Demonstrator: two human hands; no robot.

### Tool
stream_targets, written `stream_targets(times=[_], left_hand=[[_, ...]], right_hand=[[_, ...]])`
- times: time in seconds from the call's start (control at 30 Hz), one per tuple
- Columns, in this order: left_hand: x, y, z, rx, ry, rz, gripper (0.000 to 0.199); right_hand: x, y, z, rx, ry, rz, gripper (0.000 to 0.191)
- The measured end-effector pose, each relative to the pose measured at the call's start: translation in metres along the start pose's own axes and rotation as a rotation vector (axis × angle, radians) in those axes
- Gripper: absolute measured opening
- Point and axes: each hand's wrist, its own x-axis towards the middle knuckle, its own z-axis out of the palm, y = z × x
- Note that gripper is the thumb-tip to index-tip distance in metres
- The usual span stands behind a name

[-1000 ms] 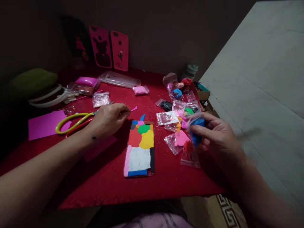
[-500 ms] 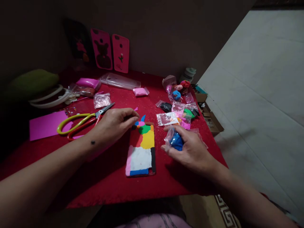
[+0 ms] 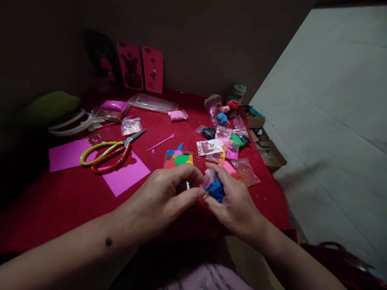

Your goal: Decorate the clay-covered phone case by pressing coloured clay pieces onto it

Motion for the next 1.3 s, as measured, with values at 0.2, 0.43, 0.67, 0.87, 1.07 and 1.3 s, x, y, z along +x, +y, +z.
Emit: stream_targets(times=[0.2, 0.43, 0.67, 0.87, 1.07, 1.3], left_hand=[[-0.012, -0.003, 0.025, 0.090, 0.156, 0.163, 0.008], [-0.029, -0.005, 0.046, 0.238, 0.163, 0.350, 0.013], [-0.032, 0.003, 0.042, 0.234, 0.188, 0.524, 0.015], [-0.030, -0.006, 0.049, 0.432, 0.255, 0.764, 0.020], [-0.030, -0.013, 0.054, 0.400, 0.285, 0.832, 0.019], [-0.040, 0.009, 0.042, 0.178, 0.259, 0.557, 0.022]], right_hand=[[-0.020, -0.001, 0.010, -0.131, 0.076, -0.143, 0.053], [-0.045, 0.000, 0.002, 0.123, -0.042, -0.026, 0.064], [-0.049, -0.001, -0.017, 1.097, -0.530, 0.431, 0.029], [-0.052, -0.013, 0.011, 1.739, -0.476, 0.656, 0.024], [-0.048, -0.012, 0.003, 1.658, -0.483, 0.665, 0.014], [-0.052, -0.010, -0.019, 1.440, -0.598, 0.604, 0.033]])
